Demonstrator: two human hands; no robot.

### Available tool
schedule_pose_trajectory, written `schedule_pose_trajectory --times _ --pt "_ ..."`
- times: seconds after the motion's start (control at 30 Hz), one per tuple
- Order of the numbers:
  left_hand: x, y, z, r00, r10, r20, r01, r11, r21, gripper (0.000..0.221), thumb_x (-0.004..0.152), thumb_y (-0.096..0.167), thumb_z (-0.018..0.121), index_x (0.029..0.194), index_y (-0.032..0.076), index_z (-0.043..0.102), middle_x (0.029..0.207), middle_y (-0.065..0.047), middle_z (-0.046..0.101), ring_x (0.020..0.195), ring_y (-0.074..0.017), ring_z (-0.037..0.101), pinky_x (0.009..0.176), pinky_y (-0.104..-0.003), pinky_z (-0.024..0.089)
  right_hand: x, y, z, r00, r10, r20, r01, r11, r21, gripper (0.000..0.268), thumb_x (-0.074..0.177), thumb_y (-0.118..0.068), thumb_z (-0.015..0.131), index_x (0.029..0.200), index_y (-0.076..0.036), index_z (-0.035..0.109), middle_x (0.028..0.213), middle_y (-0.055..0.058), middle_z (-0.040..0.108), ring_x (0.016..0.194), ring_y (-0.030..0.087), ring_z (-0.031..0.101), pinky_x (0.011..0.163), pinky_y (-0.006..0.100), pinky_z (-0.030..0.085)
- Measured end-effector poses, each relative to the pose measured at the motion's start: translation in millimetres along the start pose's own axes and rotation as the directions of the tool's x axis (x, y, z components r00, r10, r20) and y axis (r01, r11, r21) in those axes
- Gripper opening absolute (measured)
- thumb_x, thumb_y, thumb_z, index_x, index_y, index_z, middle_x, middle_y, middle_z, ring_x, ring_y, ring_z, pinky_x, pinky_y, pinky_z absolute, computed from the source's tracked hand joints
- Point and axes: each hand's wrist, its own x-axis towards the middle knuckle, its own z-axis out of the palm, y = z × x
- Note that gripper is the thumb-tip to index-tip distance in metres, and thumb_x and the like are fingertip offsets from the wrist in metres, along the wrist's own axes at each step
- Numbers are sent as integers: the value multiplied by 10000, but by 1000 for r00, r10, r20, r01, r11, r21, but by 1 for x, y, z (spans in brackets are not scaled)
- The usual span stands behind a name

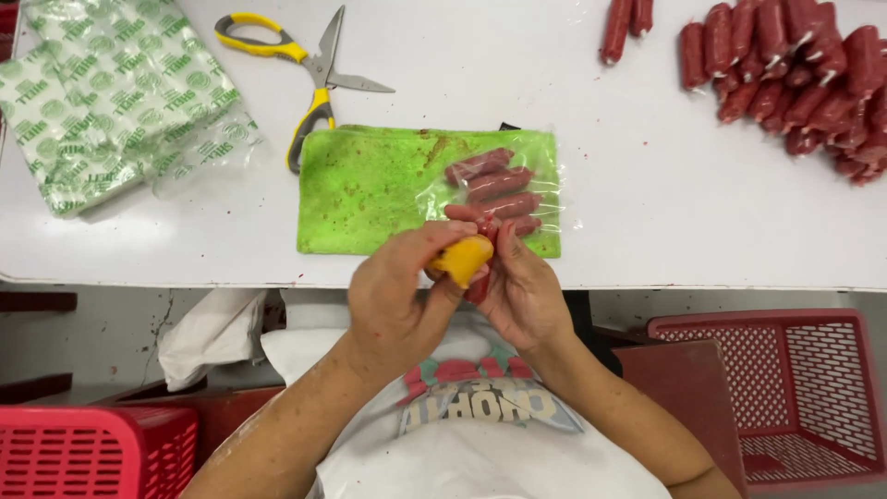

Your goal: The person picks up small red sausages and places them into a clear plastic bag by hand. They press the bag flat on a green cloth, apply a white label to the plastic bag, and place the finished package onto a pile of other products.

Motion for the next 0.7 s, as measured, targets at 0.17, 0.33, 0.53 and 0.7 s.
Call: schedule_pose_trajectory --times 0.17,0.33,0.53,0.7 --pt "3 5 -2 980 191 -62 -186 979 81 348 859 34 754 1179 -59 651 1011 -179 730 683 -265 671 632 -358 619 -5 6 -4 998 -18 -68 14 998 -65 519 1042 -410 450 1410 -49 512 1218 143 656 1019 207 690 776 251 597" --pt "-9 -7 -8 989 126 -83 -125 992 14 386 851 62 763 1211 -34 662 1008 -178 728 746 -300 721 640 -369 617 -5 24 -55 995 -8 -96 -4 991 -130 557 1027 -453 444 1439 -86 517 1192 89 692 1011 178 704 804 307 612" --pt "92 -49 -79 956 -34 -293 150 912 382 472 909 162 705 1341 13 586 1017 -283 673 875 -468 667 723 -560 534 18 -6 -44 993 49 -106 -63 990 -128 529 986 -422 468 1400 -109 564 1148 151 729 1046 284 712 868 406 592" --pt "114 -154 -113 882 -412 -231 410 427 806 462 901 246 651 1339 110 602 1086 -185 709 1011 -413 685 844 -550 560 0 -8 -14 985 -38 -167 19 993 -113 412 991 -331 483 1281 -62 597 1176 190 695 1111 345 670 995 469 539"
